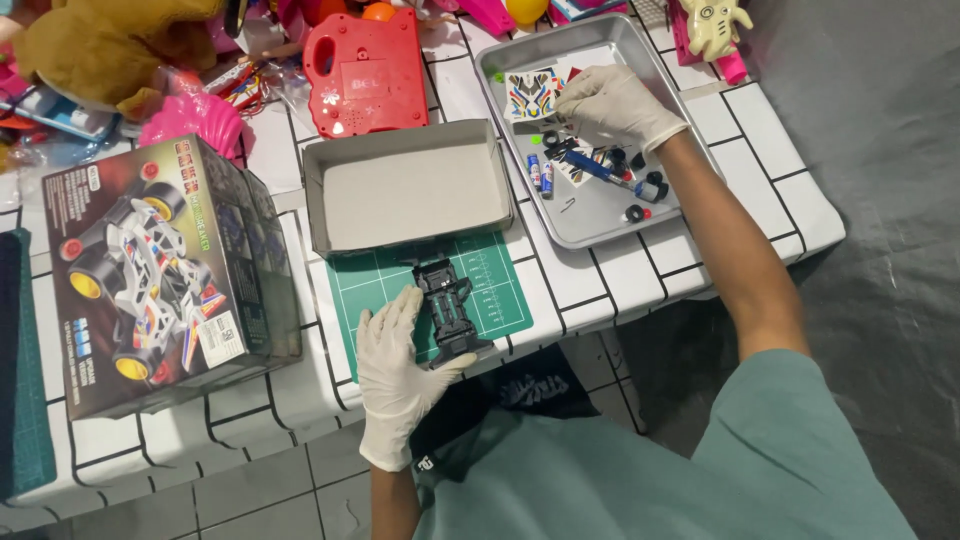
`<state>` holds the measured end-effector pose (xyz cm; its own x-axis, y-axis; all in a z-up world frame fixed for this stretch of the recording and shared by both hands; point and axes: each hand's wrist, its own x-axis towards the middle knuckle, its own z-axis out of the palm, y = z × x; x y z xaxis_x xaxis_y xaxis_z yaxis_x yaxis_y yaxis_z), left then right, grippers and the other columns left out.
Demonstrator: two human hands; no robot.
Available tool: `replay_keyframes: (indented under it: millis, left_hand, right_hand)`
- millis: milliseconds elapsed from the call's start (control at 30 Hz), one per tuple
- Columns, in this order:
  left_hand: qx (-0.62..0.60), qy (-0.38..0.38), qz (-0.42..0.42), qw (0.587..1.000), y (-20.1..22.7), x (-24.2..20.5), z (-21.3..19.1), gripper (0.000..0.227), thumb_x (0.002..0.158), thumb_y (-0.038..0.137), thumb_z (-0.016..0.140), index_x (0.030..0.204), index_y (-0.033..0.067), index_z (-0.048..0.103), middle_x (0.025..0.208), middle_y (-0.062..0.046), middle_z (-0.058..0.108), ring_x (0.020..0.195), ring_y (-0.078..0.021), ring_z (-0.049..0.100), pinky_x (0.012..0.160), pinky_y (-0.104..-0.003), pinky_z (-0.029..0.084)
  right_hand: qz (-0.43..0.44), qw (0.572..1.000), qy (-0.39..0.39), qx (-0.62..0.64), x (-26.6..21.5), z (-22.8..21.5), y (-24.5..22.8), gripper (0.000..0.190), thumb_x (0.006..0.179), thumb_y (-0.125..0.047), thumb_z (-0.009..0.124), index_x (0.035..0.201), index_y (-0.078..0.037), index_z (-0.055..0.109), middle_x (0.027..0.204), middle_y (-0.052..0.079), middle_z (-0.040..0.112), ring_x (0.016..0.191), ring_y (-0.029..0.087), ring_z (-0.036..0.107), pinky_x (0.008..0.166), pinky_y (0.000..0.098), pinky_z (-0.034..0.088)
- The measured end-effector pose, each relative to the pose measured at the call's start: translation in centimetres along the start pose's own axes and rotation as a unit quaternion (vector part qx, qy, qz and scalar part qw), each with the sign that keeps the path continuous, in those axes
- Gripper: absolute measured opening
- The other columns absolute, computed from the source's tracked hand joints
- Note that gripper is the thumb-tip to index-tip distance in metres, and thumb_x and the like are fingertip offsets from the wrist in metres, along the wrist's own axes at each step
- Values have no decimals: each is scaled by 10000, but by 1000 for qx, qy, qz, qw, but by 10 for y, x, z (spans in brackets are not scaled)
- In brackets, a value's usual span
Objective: The person unpacks a toy car chassis from a box and places it on a green cutting mat. They handle a red plastic body shell, turning it over to inspect it, then set it aside. The person picks up small black wheels and attaches them to the chassis, followed by inserting a small blue cylindrical component into the center of the chassis.
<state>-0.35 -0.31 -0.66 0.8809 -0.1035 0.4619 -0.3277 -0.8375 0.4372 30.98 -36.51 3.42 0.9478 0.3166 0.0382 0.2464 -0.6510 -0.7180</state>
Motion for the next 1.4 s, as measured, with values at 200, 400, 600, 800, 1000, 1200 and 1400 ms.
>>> replay_keyframes:
  millis: [200,400,600,800,1000,1200,1400]
  left_hand:
    - [-11,9,9,1000,-1,-3,0,1097,642,702,873,1476,95,502,1453,-110,605,1298,-303,593,1166,-596,388]
    - [-8,23,17,1000,-1,-6,-1,1074,681,702,850,1499,111,481,1473,-97,589,1311,-285,586,1183,-571,382]
    - [-13,22,14,1000,-1,-6,-2,1044,689,715,826,1460,82,517,1445,-122,605,1290,-306,596,1177,-569,379]
    - [-17,26,21,999,-1,-7,-3,1032,706,695,836,1473,93,499,1450,-121,599,1281,-302,597,1171,-568,385]
    - [-13,24,18,999,-1,-7,-2,1050,702,702,837,1487,98,489,1458,-119,595,1274,-304,596,1180,-564,380]
    - [-19,22,16,999,-2,-7,-1,1048,709,697,836,1496,105,474,1463,-120,587,1267,-307,599,1168,-578,389]
    - [-20,20,10,1000,-2,-6,-1,1056,690,698,850,1482,99,492,1463,-126,589,1284,-310,596,1170,-576,386]
  right_hand:
    - [54,998,30,20,-18,-6,-6,127,941,-232,755,1028,-150,798,1060,57,779,1042,126,720,954,282,601]
    - [-77,992,70,-72,-32,-5,-1,193,882,-30,511,713,-101,573,701,-12,555,749,122,492,678,301,429]
    - [-58,990,120,-47,-30,4,2,128,886,-46,643,930,-43,763,912,93,735,872,184,681,820,308,606]
    - [116,959,120,228,-50,3,-51,104,934,6,652,934,-98,653,836,61,712,712,92,714,577,200,654]
    - [89,973,142,160,-42,12,-23,128,841,-40,675,822,-152,732,807,-41,699,779,54,641,770,215,565]
    - [221,926,173,251,-46,8,-37,213,866,101,628,863,-111,639,862,56,683,640,121,691,539,208,635]
    - [257,956,140,21,-50,-2,-20,306,692,100,640,893,-102,754,780,49,742,676,92,740,657,221,631]
